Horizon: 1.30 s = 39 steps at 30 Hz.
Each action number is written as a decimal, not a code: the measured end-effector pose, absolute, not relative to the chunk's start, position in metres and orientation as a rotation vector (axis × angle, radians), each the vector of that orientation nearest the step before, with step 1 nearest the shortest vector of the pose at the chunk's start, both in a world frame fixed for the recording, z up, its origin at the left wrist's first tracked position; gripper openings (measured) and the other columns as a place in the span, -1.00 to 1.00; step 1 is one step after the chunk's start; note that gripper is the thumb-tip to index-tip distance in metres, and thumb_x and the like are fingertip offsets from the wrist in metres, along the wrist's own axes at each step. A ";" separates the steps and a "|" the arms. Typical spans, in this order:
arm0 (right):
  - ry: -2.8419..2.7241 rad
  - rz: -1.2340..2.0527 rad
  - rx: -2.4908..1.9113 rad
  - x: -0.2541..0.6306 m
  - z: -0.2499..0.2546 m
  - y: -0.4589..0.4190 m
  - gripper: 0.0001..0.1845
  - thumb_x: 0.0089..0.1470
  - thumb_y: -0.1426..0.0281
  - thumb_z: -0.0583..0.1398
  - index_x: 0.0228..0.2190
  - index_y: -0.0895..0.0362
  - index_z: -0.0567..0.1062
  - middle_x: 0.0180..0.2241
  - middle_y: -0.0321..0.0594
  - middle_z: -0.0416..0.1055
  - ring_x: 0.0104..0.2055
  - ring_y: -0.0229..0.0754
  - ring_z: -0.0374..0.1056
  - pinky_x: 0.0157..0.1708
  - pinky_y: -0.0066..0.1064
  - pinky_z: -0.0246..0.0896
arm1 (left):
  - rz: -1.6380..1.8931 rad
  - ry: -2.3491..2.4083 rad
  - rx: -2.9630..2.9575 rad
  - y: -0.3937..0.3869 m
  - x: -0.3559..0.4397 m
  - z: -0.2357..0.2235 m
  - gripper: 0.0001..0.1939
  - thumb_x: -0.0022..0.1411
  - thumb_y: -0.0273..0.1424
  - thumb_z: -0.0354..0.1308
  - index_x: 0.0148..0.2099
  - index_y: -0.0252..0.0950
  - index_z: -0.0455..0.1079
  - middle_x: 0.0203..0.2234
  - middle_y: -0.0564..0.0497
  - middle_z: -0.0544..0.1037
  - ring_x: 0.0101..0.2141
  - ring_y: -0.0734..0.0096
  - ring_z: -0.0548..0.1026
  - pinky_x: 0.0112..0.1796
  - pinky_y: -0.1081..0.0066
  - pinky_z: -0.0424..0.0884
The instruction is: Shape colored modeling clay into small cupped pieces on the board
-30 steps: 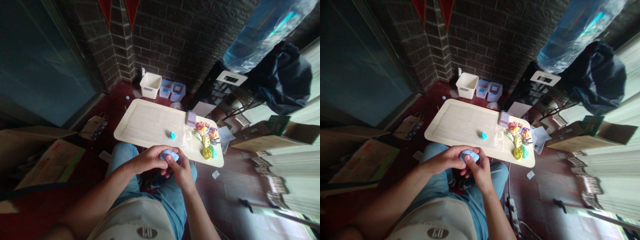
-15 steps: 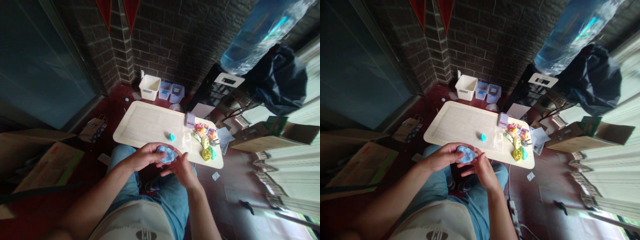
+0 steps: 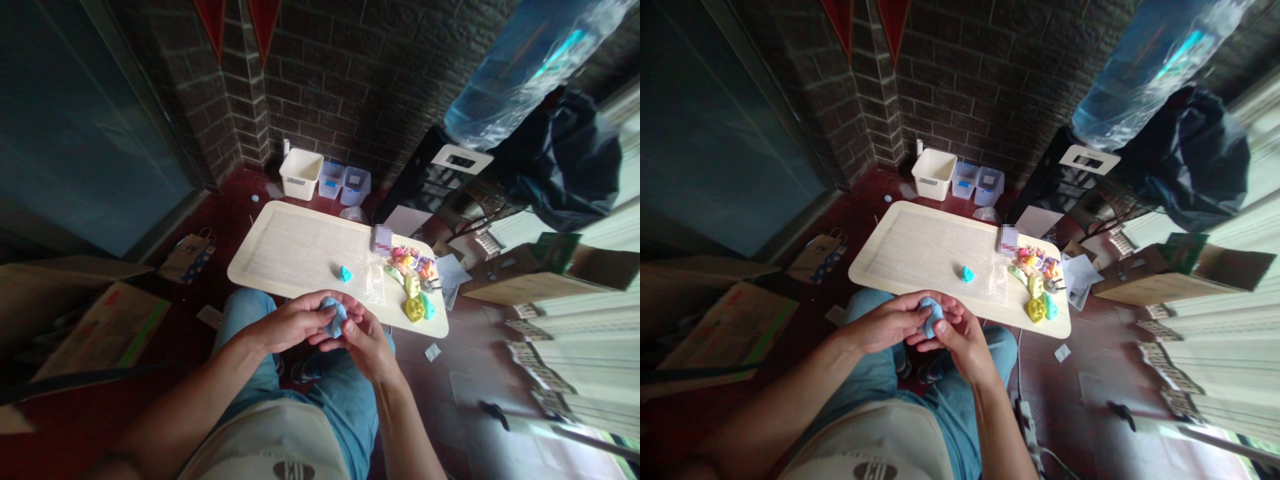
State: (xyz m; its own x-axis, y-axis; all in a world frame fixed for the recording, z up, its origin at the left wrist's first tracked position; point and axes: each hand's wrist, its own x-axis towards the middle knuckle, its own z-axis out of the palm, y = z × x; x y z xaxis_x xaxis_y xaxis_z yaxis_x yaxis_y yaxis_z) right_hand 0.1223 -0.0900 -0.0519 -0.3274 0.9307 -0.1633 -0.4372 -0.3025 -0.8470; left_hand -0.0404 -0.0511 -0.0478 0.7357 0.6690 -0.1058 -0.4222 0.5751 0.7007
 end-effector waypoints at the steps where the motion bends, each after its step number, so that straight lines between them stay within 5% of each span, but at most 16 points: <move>1: -0.883 1.757 -0.858 0.120 -0.052 -0.092 -0.57 0.04 0.19 0.34 -0.11 0.13 0.44 -0.41 -0.21 0.57 -0.38 -0.08 0.57 -0.43 -0.27 0.54 | 0.654 0.370 0.702 -0.052 -0.040 -0.047 -0.72 0.33 -0.43 0.09 0.06 -0.24 0.47 -0.04 -0.20 0.55 -0.07 0.27 0.50 -0.29 0.47 0.40; 16: -0.896 1.506 -1.184 0.107 -0.056 -0.089 -0.65 0.07 0.09 0.27 -0.22 0.05 0.42 -0.54 -0.35 0.46 -0.58 -0.19 0.46 -0.69 -0.45 0.34 | 0.767 0.470 0.771 -0.055 -0.028 -0.062 -0.66 0.24 -0.30 0.22 0.05 -0.24 0.42 -0.09 -0.15 0.54 -0.35 0.44 0.48 -0.53 0.55 0.29; 19: -0.987 1.661 -1.016 0.118 -0.058 -0.091 -0.45 0.09 0.07 0.25 0.04 0.06 0.36 -0.47 -0.30 0.49 -0.51 -0.17 0.49 -0.63 -0.41 0.40 | 0.740 0.360 0.660 -0.051 -0.027 -0.063 -0.66 0.25 -0.29 0.20 0.04 -0.30 0.43 -0.14 -0.19 0.57 -0.46 0.46 0.50 -0.62 0.55 0.31; 23: -1.086 1.697 -0.898 0.128 -0.054 -0.095 -0.05 -0.01 0.20 0.37 0.28 -0.10 0.03 -0.43 -0.36 0.50 -0.47 -0.18 0.47 -0.51 -0.36 0.45 | 0.703 0.280 0.509 -0.051 -0.023 -0.059 -0.72 0.30 -0.30 0.13 -0.03 -0.37 0.46 -0.23 -0.21 0.61 -0.41 0.27 0.59 -0.66 0.50 0.38; 31: -1.014 1.366 -1.128 0.111 -0.048 -0.099 -0.45 0.00 0.20 0.35 0.02 -0.06 0.35 -0.33 -0.30 0.39 -0.62 -0.36 0.19 -0.70 -0.46 0.21 | 0.796 0.392 0.397 -0.060 -0.010 -0.050 -0.81 0.19 -0.39 0.27 -0.14 -0.35 0.50 -0.30 -0.10 0.61 -0.30 0.28 0.62 -0.38 0.45 0.50; 39: -0.976 1.233 -1.142 0.104 -0.048 -0.102 -0.59 0.03 0.24 0.33 -0.08 -0.06 0.39 -0.24 -0.26 0.36 -0.42 -0.25 0.29 -0.56 -0.46 0.27 | 0.791 0.349 0.435 -0.065 -0.008 -0.040 -0.78 0.27 -0.33 0.18 -0.11 -0.37 0.49 -0.31 -0.16 0.61 -0.32 0.25 0.60 -0.47 0.45 0.42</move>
State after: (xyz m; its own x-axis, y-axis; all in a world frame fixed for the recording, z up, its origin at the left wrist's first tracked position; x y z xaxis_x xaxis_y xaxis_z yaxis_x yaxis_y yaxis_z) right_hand 0.1038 -0.1024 -0.0485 0.1067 0.9934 -0.0412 -0.1885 -0.0205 -0.9819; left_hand -0.0081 -0.0654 -0.0401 0.6548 0.7432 -0.1377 -0.6029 0.6235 0.4978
